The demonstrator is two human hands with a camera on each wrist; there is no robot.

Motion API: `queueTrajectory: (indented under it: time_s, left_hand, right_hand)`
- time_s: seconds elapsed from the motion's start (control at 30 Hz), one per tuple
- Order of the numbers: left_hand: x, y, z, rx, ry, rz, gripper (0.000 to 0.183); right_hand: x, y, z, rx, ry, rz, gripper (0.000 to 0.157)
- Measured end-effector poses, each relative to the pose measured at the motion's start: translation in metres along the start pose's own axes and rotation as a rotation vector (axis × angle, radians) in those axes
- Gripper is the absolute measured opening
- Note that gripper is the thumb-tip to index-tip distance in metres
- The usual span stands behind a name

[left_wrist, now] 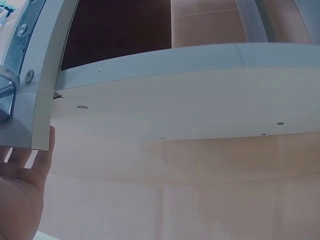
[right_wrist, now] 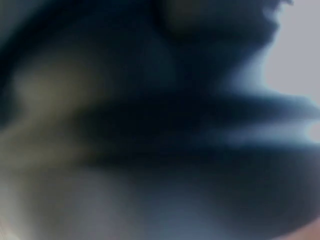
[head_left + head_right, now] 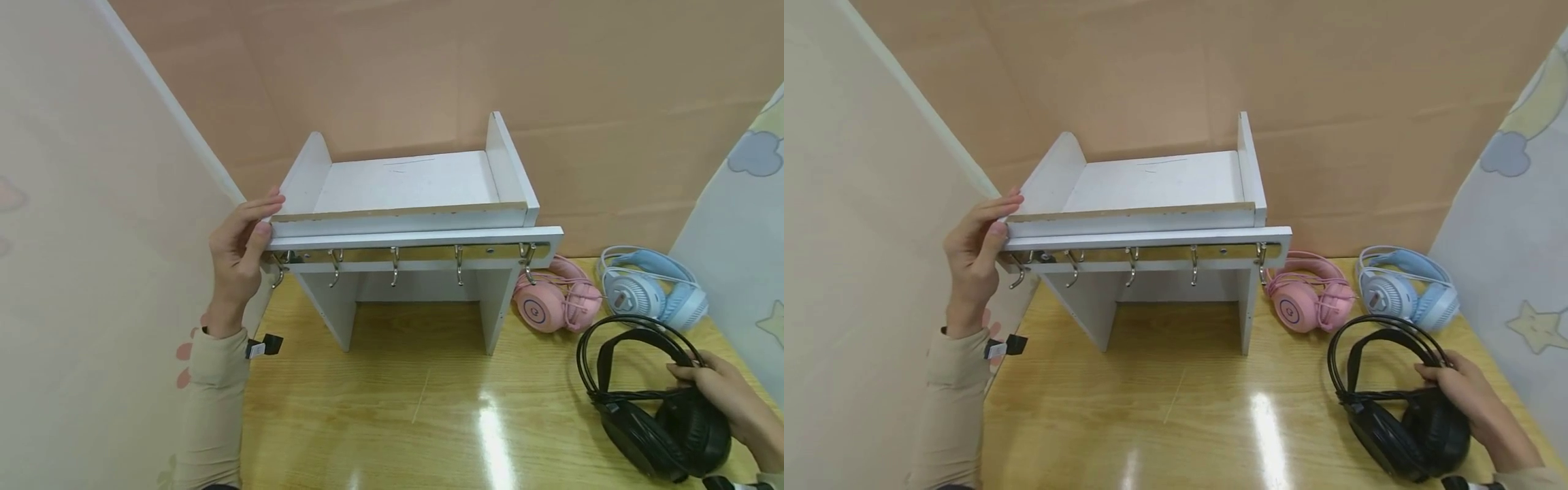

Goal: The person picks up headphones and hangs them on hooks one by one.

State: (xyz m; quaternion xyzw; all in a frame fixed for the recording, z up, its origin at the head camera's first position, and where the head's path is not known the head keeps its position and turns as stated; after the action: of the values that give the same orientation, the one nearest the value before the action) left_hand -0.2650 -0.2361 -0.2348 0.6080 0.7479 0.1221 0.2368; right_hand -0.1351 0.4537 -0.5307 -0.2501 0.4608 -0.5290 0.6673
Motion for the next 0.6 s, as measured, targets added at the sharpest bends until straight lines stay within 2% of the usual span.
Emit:
queueTrajectory:
  time_s: [0.4,0.53,0.6]
  left_hand:
    - [0.001,0.0,-0.001,-0.004,0.012,-0.006,0.027]
    - [0.001,0.0,0.0,-0.008,0.012,0.0,0.027]
    - [0.001,-0.001,0.0,-0.011,0.01,0.0,0.027]
  right_hand:
    - [-0.004,-0.009,0.005,-0.024,0.096,-0.047,0.039]
    - [-0.004,-0.013,0.009,-0.022,0.129,-0.087,0.044]
    - [-0.003,-0.015,0.011,-0.022,0.142,-0.119,0.042]
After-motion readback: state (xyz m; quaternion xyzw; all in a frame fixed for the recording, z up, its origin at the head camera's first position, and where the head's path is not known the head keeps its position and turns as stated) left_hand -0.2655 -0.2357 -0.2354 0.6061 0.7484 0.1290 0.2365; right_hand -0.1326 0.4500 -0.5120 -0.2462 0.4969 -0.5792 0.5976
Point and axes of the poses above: each hand's wrist, its own z-axis away from the middle knuckle, its own x-axis out of the palm, y = z × x, the point moved 8 cm from there along -z, towards the middle knuckle, and after that the axes turned 9 degrees about -z, right-handed, at the moved point
